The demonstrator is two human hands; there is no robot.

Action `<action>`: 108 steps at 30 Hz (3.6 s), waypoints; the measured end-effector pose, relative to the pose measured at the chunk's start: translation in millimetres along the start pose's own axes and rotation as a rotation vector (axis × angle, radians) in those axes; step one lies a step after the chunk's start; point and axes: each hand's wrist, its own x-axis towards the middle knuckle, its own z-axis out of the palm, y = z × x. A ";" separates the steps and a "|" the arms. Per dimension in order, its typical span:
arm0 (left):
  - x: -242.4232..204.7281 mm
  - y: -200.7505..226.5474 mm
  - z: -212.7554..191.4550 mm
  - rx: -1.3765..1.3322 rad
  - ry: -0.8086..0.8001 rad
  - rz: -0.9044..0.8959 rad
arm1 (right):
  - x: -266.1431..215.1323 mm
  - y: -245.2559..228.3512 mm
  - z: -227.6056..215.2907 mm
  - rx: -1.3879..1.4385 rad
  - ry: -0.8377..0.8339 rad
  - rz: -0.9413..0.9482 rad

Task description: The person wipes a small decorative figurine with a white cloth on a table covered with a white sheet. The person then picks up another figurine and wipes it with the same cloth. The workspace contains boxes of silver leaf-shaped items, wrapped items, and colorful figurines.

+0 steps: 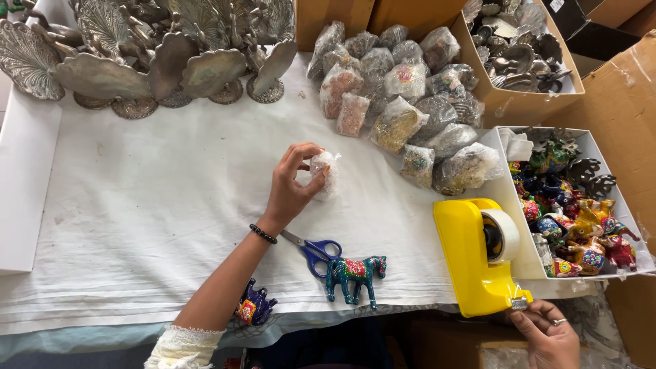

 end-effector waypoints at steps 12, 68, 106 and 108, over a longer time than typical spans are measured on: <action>-0.3 2.2 0.8 0.004 -0.013 0.009 | -31.0 -79.1 67.1 -0.539 0.206 0.075; 6.1 25.4 -15.2 -0.029 -0.140 0.054 | 71.3 -111.0 457.7 0.035 -0.774 0.173; -0.7 -13.4 -2.6 -0.481 -0.119 -0.294 | 60.5 -81.6 457.0 -0.028 -0.635 -0.371; -0.4 -13.9 -3.2 -0.485 -0.128 -0.302 | 58.4 -85.7 457.5 -0.016 -0.623 -0.345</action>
